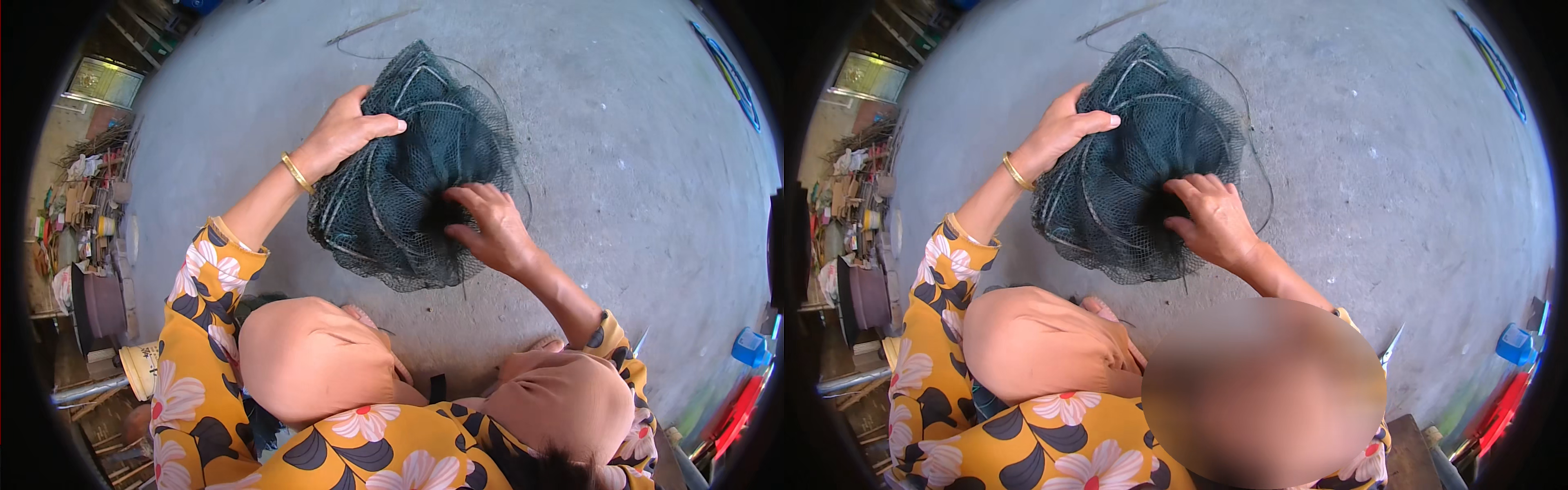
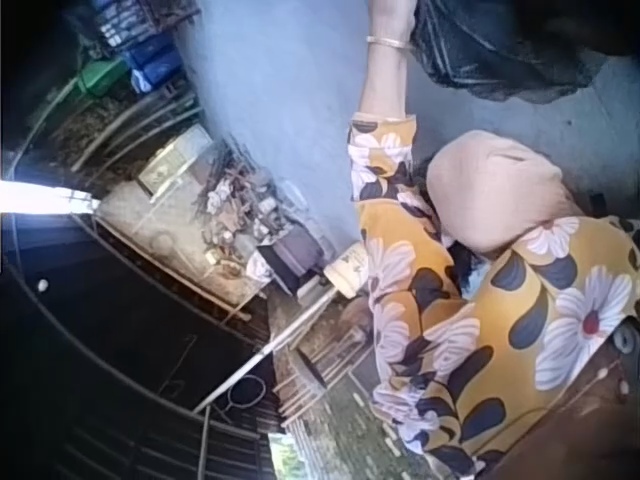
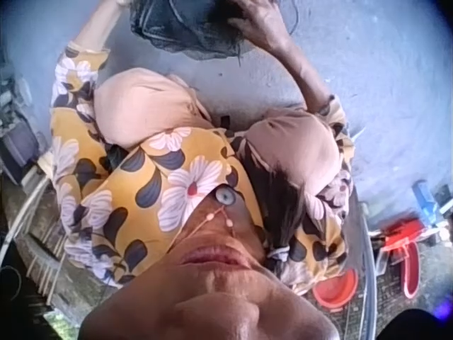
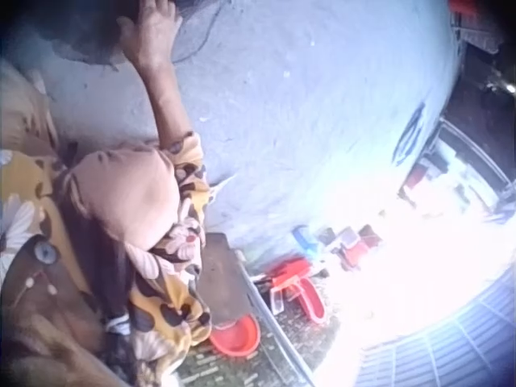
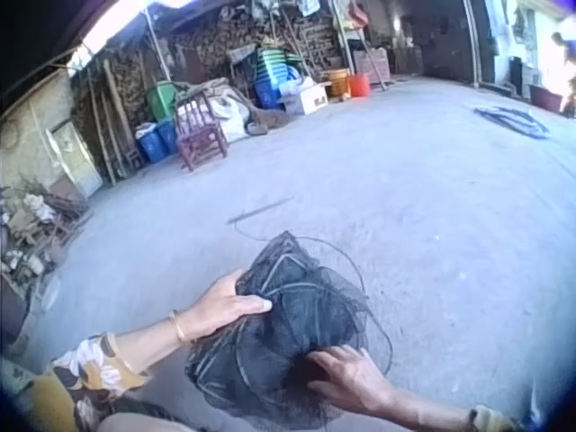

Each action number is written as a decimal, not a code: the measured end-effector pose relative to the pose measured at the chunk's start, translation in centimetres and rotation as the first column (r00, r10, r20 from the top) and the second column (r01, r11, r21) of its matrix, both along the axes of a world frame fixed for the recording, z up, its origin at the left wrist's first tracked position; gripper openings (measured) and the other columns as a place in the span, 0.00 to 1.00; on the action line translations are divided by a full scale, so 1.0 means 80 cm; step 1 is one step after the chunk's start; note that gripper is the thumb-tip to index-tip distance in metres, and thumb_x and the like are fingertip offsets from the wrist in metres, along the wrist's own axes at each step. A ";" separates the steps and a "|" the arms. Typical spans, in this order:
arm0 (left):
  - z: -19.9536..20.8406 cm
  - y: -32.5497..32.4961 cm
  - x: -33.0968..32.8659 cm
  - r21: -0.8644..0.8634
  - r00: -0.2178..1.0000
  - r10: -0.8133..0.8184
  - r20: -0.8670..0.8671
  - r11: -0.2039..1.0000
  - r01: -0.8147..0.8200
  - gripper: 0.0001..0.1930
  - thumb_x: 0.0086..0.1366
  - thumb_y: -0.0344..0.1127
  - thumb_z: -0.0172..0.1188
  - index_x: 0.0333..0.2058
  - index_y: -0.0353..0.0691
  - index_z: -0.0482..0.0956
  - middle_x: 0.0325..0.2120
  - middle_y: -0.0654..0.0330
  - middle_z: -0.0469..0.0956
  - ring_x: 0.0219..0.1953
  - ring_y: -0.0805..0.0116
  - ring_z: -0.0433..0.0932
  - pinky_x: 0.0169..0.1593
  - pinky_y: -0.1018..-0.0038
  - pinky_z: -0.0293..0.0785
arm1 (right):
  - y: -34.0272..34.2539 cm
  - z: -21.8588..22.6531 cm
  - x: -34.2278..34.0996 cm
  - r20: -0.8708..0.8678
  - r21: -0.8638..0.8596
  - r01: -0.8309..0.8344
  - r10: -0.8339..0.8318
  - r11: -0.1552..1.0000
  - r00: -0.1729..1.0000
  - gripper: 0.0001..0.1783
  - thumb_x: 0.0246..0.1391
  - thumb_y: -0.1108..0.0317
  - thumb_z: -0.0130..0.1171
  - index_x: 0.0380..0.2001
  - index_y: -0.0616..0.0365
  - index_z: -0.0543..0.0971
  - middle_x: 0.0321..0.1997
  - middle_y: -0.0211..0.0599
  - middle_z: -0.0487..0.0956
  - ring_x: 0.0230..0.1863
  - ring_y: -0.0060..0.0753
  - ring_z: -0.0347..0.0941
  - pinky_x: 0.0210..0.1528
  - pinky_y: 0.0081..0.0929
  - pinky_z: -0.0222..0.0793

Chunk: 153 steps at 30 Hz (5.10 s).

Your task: Repairing or assembling a green mesh fish trap using scissors and string.

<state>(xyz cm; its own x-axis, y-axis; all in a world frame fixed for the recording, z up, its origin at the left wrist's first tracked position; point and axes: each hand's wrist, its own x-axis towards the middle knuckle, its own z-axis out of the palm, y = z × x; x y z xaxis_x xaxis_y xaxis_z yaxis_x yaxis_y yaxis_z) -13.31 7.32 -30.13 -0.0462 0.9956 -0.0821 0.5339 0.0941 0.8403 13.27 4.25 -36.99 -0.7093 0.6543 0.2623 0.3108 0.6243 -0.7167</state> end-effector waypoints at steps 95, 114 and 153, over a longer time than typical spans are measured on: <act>-0.146 0.071 0.223 -0.304 0.885 -0.462 -0.062 0.853 0.425 0.09 0.54 0.24 0.58 0.35 0.33 0.82 0.27 0.65 0.79 0.31 0.79 0.73 0.37 0.81 0.71 | -0.352 -0.184 0.371 0.575 -0.570 0.795 -0.792 -0.209 0.204 0.02 0.47 0.77 0.52 0.23 0.63 0.73 0.17 0.38 0.75 0.18 0.23 0.69 0.20 0.23 0.65; -0.163 0.109 0.211 -0.421 0.972 -0.165 0.166 0.880 0.221 0.08 0.58 0.25 0.57 0.36 0.39 0.81 0.30 0.66 0.78 0.31 0.78 0.73 0.37 0.79 0.71 | -0.123 -0.091 0.293 0.124 -0.558 0.661 -0.737 0.501 0.664 0.08 0.55 0.73 0.58 0.36 0.65 0.81 0.26 0.37 0.80 0.28 0.23 0.76 0.30 0.21 0.70; -0.154 0.077 0.239 -0.254 0.894 -0.440 0.086 0.858 0.446 0.08 0.55 0.23 0.57 0.34 0.34 0.83 0.31 0.64 0.80 0.34 0.78 0.75 0.41 0.79 0.73 | 0.028 -0.114 0.175 0.306 -0.504 0.520 -0.420 0.690 0.854 0.10 0.45 0.71 0.55 0.30 0.62 0.82 0.30 0.54 0.79 0.34 0.55 0.77 0.40 0.42 0.73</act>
<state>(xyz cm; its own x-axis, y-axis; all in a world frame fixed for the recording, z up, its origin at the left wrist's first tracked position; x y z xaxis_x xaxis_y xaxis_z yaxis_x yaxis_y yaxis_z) 5.78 13.44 -42.47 0.3999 0.8527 -0.3360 0.5512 0.0692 0.8315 27.24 6.49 -46.10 -0.2660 0.9039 -0.3350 0.5898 -0.1223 -0.7983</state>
